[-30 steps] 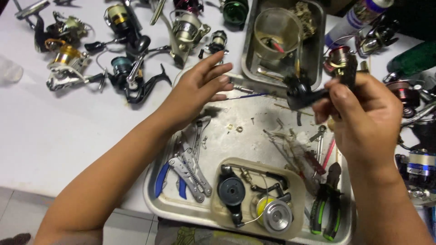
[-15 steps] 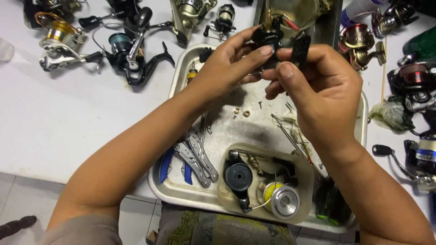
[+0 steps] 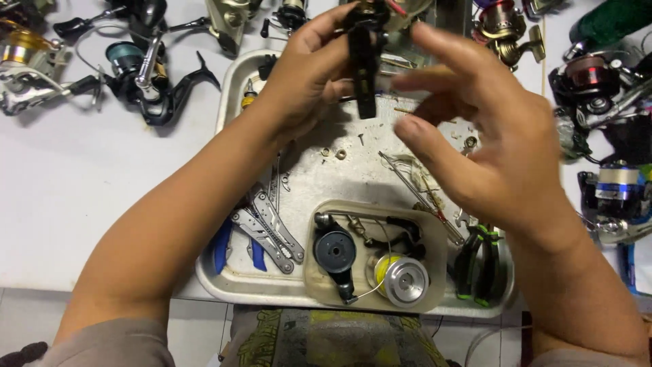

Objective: The person disassembles a fishing reel handle using a screwdriver and a small brush. They remove the handle knob and a small internal component, then clean the exposed shaft area with the brush. The person then reassembles the handle, inserting the component back into the reel body and securing the knob.

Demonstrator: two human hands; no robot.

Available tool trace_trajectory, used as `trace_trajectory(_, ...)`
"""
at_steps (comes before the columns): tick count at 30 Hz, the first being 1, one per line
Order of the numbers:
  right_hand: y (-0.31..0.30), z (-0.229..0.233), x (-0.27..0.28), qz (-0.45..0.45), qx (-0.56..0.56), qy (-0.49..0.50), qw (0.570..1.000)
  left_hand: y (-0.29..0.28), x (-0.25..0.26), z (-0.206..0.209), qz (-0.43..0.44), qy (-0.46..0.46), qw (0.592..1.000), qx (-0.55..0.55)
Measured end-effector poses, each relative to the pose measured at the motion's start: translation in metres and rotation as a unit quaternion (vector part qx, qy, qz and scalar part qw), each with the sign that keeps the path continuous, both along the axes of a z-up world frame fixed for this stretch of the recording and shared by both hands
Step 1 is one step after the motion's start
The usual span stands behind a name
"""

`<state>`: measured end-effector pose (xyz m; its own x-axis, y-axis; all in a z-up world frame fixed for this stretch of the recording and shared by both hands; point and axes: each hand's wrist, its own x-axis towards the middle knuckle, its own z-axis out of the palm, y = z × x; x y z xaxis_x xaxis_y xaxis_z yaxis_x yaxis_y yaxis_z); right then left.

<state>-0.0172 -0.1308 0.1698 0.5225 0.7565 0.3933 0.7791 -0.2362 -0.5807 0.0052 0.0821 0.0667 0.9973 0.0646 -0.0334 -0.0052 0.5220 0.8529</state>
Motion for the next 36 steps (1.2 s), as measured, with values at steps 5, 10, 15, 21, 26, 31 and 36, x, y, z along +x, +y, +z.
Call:
trace_trajectory(5, -0.051, -0.024, 0.010, -0.029, -0.047, -0.084, 0.995, 0.013, -0.008, -0.010, 0.000, -0.040, 0.998, 0.038)
trace_trajectory(10, -0.071, -0.038, 0.012, -0.051, -0.070, -0.078, 0.993, 0.017, -0.024, -0.003, 0.012, -0.063, 0.967, 0.246)
trace_trajectory(15, -0.070, -0.039, 0.012, -0.134, -0.049, -0.051, 0.989, 0.021, -0.025, -0.016, 0.018, -0.098, 0.949, 0.299)
trace_trajectory(21, -0.066, -0.067, 0.029, -0.197, 0.082, 0.026, 0.977, 0.030, -0.020, -0.033, 0.027, -0.159, 0.959, 0.234)
trace_trajectory(26, -0.067, -0.082, 0.040, -0.228, 0.125, 0.000, 0.966, 0.028, -0.023, -0.031, 0.040, -0.162, 0.962, 0.215)
trace_trajectory(31, -0.079, -0.093, 0.049, -0.226, 0.136, -0.057, 0.963, 0.028, -0.021, -0.033, 0.046, -0.163, 0.959, 0.226)
trace_trajectory(36, -0.089, -0.104, 0.059, -0.210, 0.108, -0.135, 0.962, 0.030, -0.006, -0.071, 0.069, -0.243, 0.956, 0.147)
